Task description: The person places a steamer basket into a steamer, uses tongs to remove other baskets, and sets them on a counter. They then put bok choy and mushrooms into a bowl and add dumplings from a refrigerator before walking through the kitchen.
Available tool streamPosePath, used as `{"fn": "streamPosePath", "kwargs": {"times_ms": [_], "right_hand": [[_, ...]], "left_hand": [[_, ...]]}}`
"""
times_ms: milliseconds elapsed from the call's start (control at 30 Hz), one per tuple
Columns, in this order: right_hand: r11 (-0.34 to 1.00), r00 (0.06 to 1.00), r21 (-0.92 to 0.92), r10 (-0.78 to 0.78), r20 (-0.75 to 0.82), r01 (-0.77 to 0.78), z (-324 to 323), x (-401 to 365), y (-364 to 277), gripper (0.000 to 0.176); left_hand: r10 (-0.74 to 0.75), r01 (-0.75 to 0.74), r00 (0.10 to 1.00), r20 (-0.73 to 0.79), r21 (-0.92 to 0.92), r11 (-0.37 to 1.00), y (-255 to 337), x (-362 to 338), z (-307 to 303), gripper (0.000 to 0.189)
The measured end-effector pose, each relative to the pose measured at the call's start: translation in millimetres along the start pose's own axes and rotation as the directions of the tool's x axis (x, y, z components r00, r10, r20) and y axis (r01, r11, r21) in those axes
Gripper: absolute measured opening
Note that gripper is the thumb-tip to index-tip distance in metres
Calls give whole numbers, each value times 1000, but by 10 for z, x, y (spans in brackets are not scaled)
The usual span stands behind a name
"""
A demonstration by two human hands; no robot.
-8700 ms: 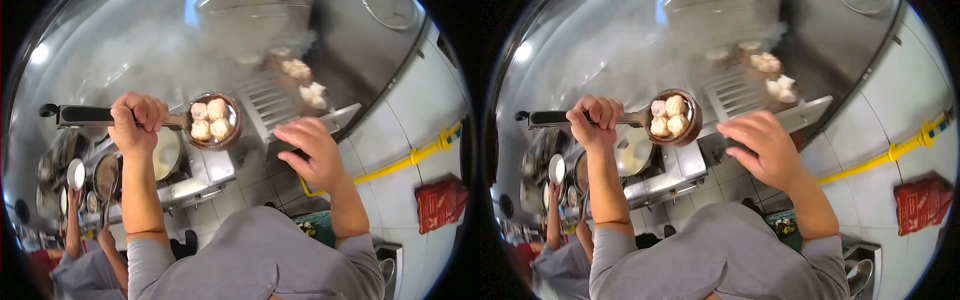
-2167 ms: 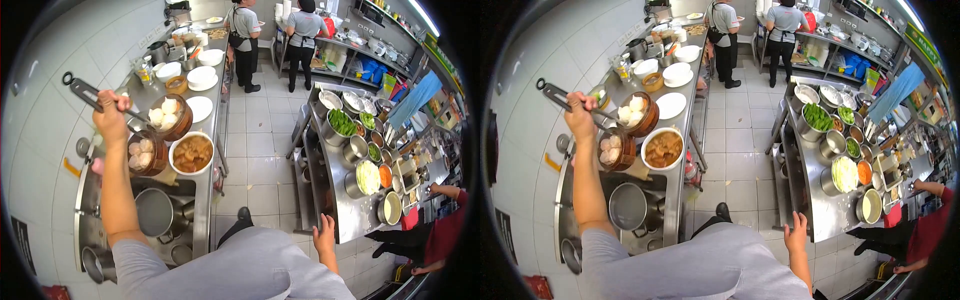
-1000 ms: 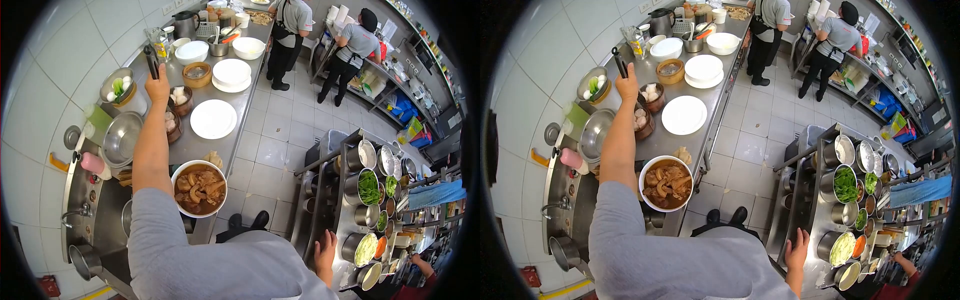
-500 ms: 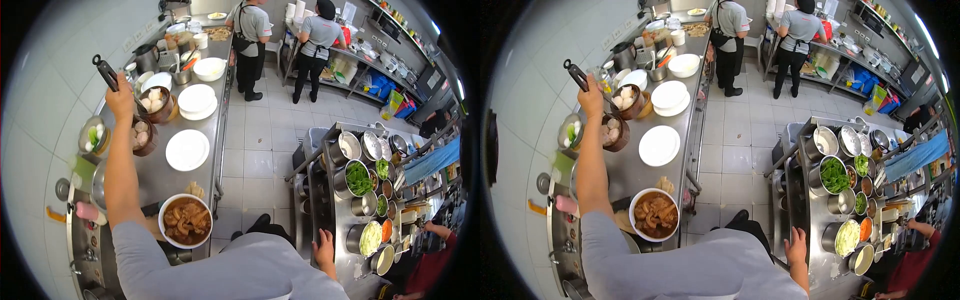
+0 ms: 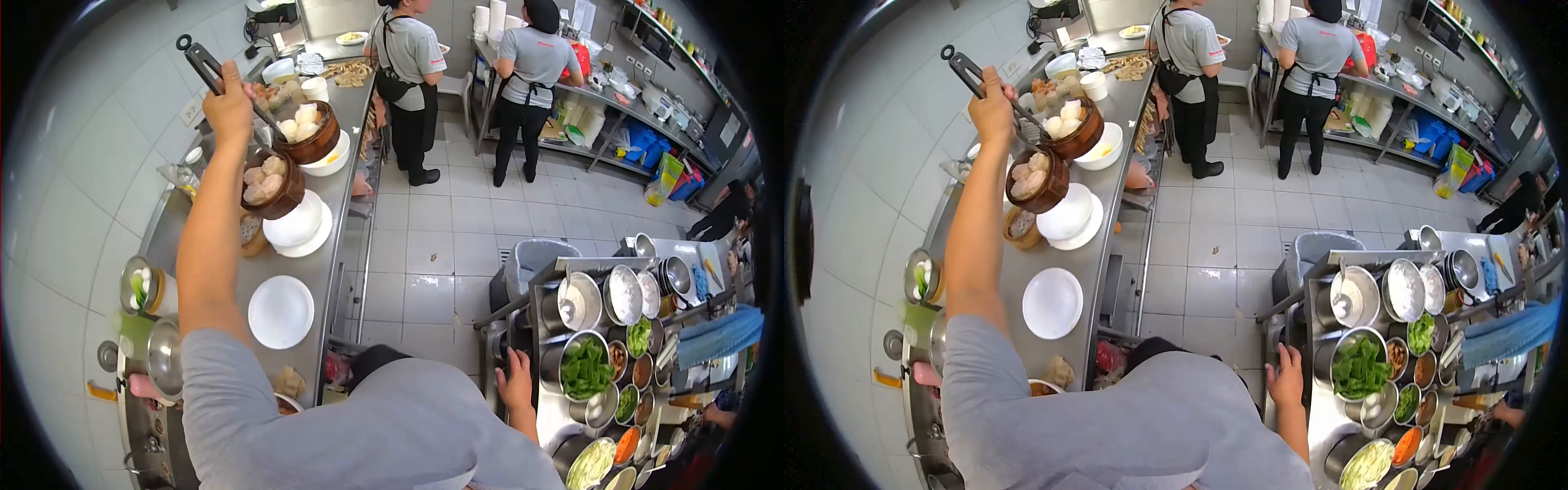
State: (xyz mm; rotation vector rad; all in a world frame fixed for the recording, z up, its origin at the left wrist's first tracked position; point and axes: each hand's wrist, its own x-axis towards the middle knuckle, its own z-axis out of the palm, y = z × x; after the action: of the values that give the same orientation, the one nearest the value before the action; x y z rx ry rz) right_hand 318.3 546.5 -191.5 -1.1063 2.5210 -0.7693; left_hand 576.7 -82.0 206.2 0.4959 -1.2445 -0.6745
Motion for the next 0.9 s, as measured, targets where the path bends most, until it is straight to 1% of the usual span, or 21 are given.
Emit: {"fn": "streamPosePath", "kwargs": {"times_ms": [33,100,133,167,233,300,367,400,433,467,500,567,600,633,667,700,733,767,800,833,900], "right_hand": [[1000,999,-20,-4,36,5,3,165,-36,63],[1000,999,-15,-24,43,25,15,504,-52,64],[1000,998,2,-6,60,6,23,666,-66,65],[1000,997,18,12,74,-13,33,830,-63,65],[1000,998,7,5,69,-5,94,1122,6,66],[995,988,-56,92,121,-85,145,1391,-3,66],[986,982,-86,151,113,-141,224,1633,28,67],[981,981,-112,168,95,-157,266,1763,45,68],[973,978,-139,195,78,-183,303,1851,47,69],[971,976,-138,206,65,-196,340,1964,31,71],[962,969,-144,243,44,-234,283,2074,-117,71],[947,944,-109,312,105,-301,135,2406,-452,70],[942,941,-110,326,92,-316,107,2519,-508,70],[938,940,-104,338,50,-332,91,2620,-547,69],[934,938,-99,346,13,-343,81,2707,-579,68],[932,937,-107,350,15,-347,75,2785,-635,68],[926,931,-90,364,-35,-366,76,2837,-697,67],[921,923,-69,377,-84,-382,91,2872,-730,66],[925,930,-110,353,-105,-364,125,2889,-739,67],[925,930,-113,354,-100,-364,158,2910,-751,67],[913,919,-112,392,-24,-393,229,2932,-847,68]], "left_hand": [[-1,1,1000,6,7,1000,-100,28,163,52],[-57,57,998,30,-9,998,-365,126,441,53],[-55,58,998,39,-69,996,-572,215,565,52],[-56,59,998,36,-75,995,-762,293,681,52],[-119,123,991,62,-52,991,-1185,464,954,52],[-107,111,993,57,-79,991,-1696,635,1281,52],[-101,101,995,-4,-2,995,-2286,854,1593,50],[-96,96,995,-13,25,995,-2573,962,1720,52],[-111,111,994,5,9,994,-2847,1061,1812,52],[-132,135,991,-31,149,980,-3102,1152,1909,54],[-148,160,987,-64,281,946,-3394,1272,2049,57],[-215,235,972,-95,337,912,-4394,1635,2173,63],[-206,227,974,-95,380,897,-4468,1659,2295,64],[-247,272,962,-114,360,893,-4750,1730,2366,64],[-210,242,970,-122,425,872,-5022,1799,2406,63],[-173,214,977,-128,491,844,-5259,1851,2437,62],[-182,223,975,-130,492,842,-5480,1882,2454,62],[-136,179,983,-119,525,832,-5658,1904,2471,60],[-90,134,990,-106,557,820,-5799,1918,2498,58],[-93,138,990,-108,560,817,-5919,1944,2534,58],[-17,59,996,-87,500,864,-6029,1970,2534,53]]}}
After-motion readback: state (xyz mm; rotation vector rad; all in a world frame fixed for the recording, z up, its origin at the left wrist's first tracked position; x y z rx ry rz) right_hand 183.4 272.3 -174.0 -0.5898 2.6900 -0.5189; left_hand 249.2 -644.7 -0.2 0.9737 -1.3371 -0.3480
